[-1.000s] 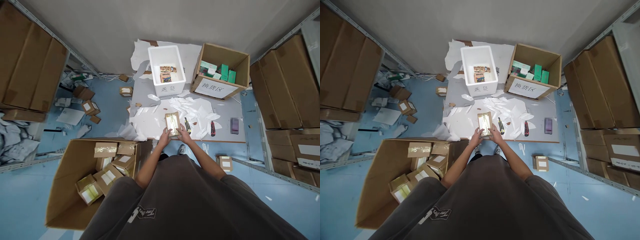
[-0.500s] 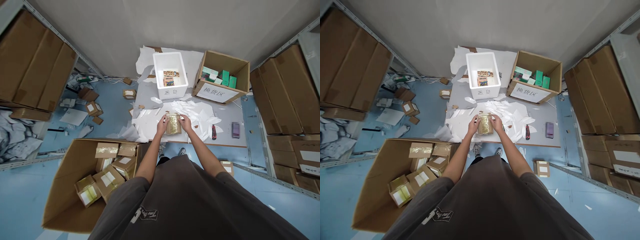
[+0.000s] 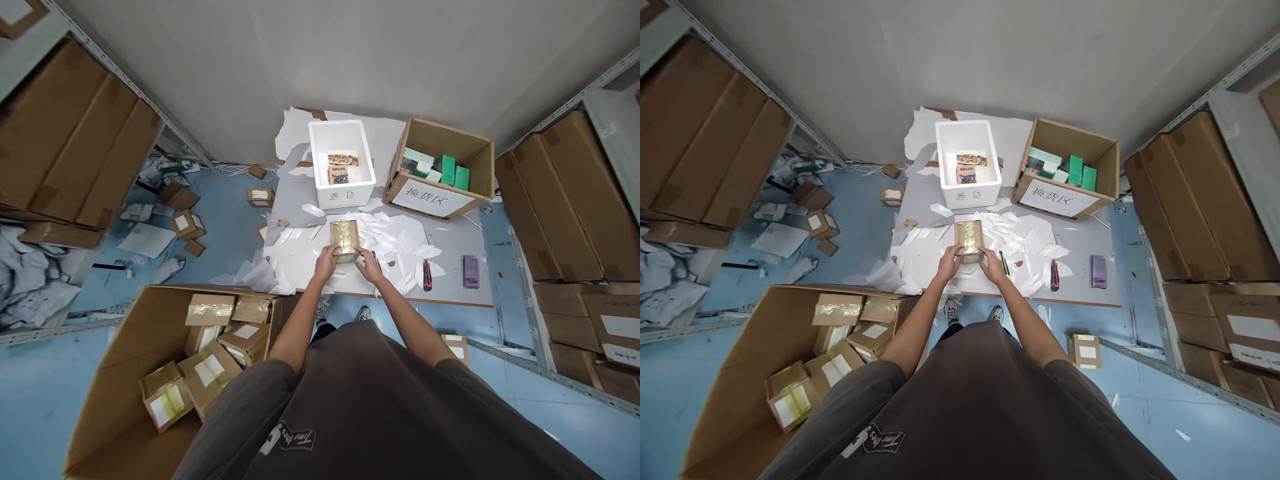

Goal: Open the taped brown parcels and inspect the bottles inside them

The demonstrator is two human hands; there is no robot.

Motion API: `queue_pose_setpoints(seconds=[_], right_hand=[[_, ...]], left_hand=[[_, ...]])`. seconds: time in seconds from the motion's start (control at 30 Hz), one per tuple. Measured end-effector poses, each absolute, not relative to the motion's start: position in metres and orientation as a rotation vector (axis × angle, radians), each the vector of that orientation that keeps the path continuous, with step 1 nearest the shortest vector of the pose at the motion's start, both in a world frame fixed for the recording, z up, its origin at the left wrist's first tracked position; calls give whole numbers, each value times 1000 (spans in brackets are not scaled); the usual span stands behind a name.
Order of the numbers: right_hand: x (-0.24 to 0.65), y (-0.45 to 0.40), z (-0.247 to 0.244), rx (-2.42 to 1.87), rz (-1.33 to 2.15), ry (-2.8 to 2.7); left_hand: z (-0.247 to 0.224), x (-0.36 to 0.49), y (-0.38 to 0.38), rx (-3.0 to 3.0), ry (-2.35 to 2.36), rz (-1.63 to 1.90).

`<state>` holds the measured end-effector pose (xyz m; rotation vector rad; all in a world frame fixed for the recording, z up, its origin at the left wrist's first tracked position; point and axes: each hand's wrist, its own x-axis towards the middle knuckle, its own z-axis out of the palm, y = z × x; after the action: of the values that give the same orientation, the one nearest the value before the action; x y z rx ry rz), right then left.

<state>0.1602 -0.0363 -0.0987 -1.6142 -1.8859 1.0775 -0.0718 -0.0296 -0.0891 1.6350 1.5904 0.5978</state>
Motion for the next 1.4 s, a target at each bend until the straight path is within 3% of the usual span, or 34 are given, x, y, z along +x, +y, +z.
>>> queue_pose_setpoints(seconds=[0.33, 0.57, 0.73, 0.93, 1.17, 1.4], right_hand=[[156, -12, -75, -1742, 827, -1788], [135, 3, -96, -1792, 1015, -1945], [150, -26, -102, -1773, 974, -2037], [156, -71, -109, -1779, 1254, -2132], [149, -83, -127, -1705, 1243, -2042], [159, -75, -115, -1704, 1216, -2108]], left_hand=[[-63, -79, -19, 1596, 1742, 690], [-92, -89, -6, 1411, 1642, 475], [-106, -94, -45, 1635, 1545, 468], [-117, -80, -87, 1587, 1475, 323], [-123, -80, -87, 1546, 1503, 310], [-112, -84, -83, 1598, 1486, 267]])
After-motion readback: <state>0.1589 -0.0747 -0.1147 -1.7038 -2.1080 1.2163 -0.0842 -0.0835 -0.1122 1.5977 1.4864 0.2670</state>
